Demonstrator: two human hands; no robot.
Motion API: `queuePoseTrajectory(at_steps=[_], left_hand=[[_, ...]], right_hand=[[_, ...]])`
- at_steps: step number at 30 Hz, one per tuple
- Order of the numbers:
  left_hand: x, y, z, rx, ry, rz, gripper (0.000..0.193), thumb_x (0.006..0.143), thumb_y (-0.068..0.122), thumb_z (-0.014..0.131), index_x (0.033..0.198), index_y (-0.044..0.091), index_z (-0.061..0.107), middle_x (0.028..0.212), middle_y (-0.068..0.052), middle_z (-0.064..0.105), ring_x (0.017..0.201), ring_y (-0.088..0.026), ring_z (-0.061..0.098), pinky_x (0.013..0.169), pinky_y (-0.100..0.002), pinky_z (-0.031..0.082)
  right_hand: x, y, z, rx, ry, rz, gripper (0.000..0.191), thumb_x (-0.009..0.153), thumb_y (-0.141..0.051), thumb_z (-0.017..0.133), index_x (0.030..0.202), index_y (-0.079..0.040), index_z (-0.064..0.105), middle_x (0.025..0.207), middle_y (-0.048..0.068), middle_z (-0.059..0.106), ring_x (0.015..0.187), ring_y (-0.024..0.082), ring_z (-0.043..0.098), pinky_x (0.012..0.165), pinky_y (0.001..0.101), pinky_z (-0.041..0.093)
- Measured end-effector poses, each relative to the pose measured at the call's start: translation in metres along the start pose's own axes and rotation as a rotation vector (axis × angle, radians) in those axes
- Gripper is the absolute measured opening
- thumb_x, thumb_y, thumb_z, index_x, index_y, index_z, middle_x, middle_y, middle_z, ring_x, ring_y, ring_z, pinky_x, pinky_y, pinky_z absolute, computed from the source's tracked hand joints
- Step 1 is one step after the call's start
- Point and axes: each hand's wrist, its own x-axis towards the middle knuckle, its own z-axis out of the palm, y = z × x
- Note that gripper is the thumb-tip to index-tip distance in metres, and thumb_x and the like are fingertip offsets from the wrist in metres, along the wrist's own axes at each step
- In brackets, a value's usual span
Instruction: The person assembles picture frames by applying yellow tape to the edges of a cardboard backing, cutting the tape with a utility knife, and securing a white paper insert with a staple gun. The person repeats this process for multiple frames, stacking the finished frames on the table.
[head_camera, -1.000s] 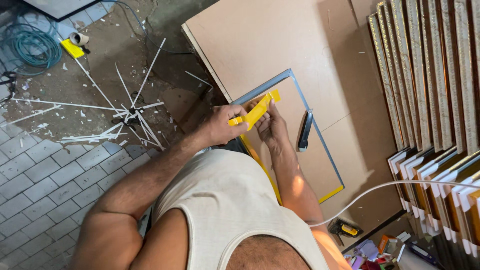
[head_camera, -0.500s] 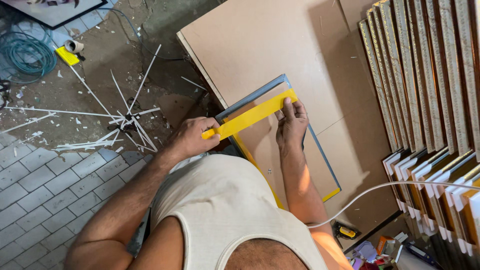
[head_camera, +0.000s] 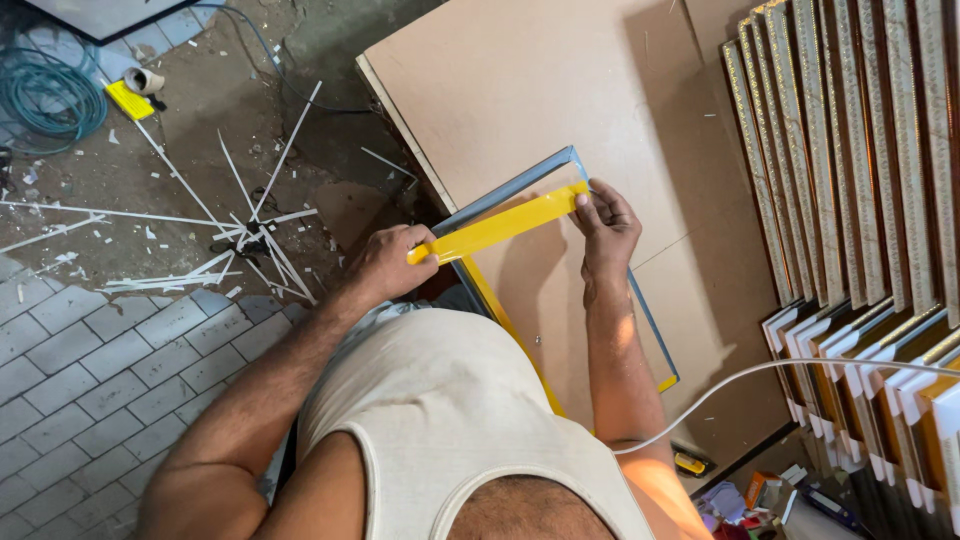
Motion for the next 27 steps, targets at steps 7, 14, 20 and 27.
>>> queuePoseTrajectory(at_steps=[7,14,20,27], left_hand=[[0.003,-0.008,0.018,0.093,0.121,-0.001,0.025,0.084,0.017,0.074,0.101,0.002,0.064,0.092,-0.019,0.066,0.084,-0.037,0.068,0.071,-0.048,0.056],[0.008,0.024,-0.001,0.340,0.159,-0.039,0.026,0.088,0.023,0.078,0.098,0.005,0.063,0.094,-0.017,0.064,0.085,-0.037,0.069,0.071,-0.050,0.055],[0.016,0.048,-0.029,0.511,0.269,0.057,0.030,0.094,0.026,0.077,0.105,0.003,0.062,0.093,-0.014,0.060,0.078,-0.033,0.069,0.064,-0.045,0.056],[0.023,0.014,-0.005,0.193,0.276,-0.005,0.032,0.082,0.023,0.080,0.098,0.001,0.063,0.104,-0.024,0.055,0.080,-0.034,0.068,0.066,-0.044,0.057]], right_hand=[[0.018,-0.001,-0.001,-0.139,-0.028,-0.153,0.040,0.091,0.000,0.078,0.129,0.006,0.066,0.098,0.004,0.067,0.090,0.011,0.068,0.086,0.0266,0.061],[0.043,-0.011,-0.004,-0.277,-0.086,-0.141,0.025,0.092,-0.003,0.081,0.115,0.006,0.074,0.093,0.002,0.075,0.084,0.008,0.067,0.083,0.0232,0.058],[0.043,-0.029,0.008,-0.173,-0.071,-0.297,0.011,0.097,-0.005,0.077,0.104,0.002,0.070,0.091,-0.001,0.071,0.083,0.006,0.063,0.080,0.0201,0.054],[0.036,-0.029,0.022,-0.206,-0.080,-0.421,0.011,0.106,-0.009,0.072,0.106,-0.001,0.067,0.096,-0.001,0.066,0.086,0.005,0.058,0.080,0.0198,0.049]])
